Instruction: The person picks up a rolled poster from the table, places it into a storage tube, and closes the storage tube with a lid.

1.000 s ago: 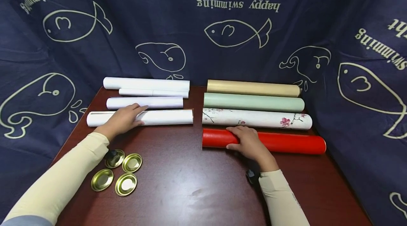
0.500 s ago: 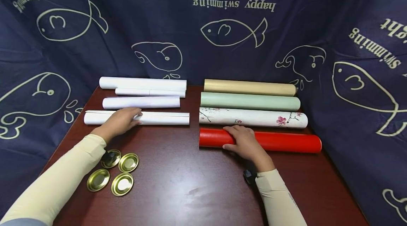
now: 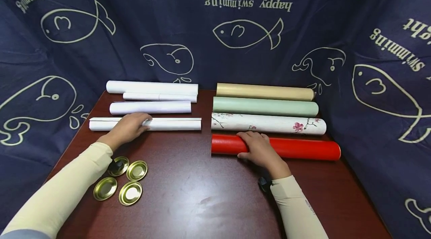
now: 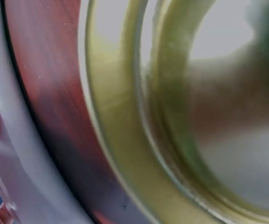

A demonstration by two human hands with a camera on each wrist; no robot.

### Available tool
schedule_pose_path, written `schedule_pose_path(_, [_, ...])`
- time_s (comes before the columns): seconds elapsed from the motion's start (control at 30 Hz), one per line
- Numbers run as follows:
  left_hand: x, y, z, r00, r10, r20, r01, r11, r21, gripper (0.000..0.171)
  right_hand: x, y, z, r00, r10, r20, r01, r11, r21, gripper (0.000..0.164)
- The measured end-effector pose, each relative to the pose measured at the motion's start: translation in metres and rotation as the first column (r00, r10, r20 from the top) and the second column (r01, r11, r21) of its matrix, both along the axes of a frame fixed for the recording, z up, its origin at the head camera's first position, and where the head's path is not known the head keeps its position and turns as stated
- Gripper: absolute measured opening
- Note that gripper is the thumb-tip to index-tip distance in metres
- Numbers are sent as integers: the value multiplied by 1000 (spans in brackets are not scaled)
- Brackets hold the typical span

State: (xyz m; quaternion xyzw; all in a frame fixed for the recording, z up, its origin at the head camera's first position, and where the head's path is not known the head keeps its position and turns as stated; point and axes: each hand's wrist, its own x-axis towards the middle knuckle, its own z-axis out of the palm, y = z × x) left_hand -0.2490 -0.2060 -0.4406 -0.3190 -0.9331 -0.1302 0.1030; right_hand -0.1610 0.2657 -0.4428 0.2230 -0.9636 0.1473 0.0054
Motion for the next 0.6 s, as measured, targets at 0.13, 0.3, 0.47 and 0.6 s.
schedule_pose_path(0.13, [2, -2, 1, 999, -28, -27, 28, 999, 25, 31, -1, 1, -1, 999, 30, -21, -30, 999, 32, 73])
schedule_pose_path(0.3, [11, 0, 12, 995, -68, -67, 73, 994, 77, 32, 1, 9, 1, 993, 84, -82, -80, 996, 49, 74])
schedule_pose_path(0.47, [24, -3, 23, 989, -97, -112, 111, 986, 124, 32, 3, 12, 5, 985, 113, -130, -110, 993, 32, 75])
schedule_pose_path(0.6, [35, -7, 28, 985, -108, -134, 126, 983, 136, 33, 6, 13, 10, 983, 109, -150, -110, 994, -3, 76])
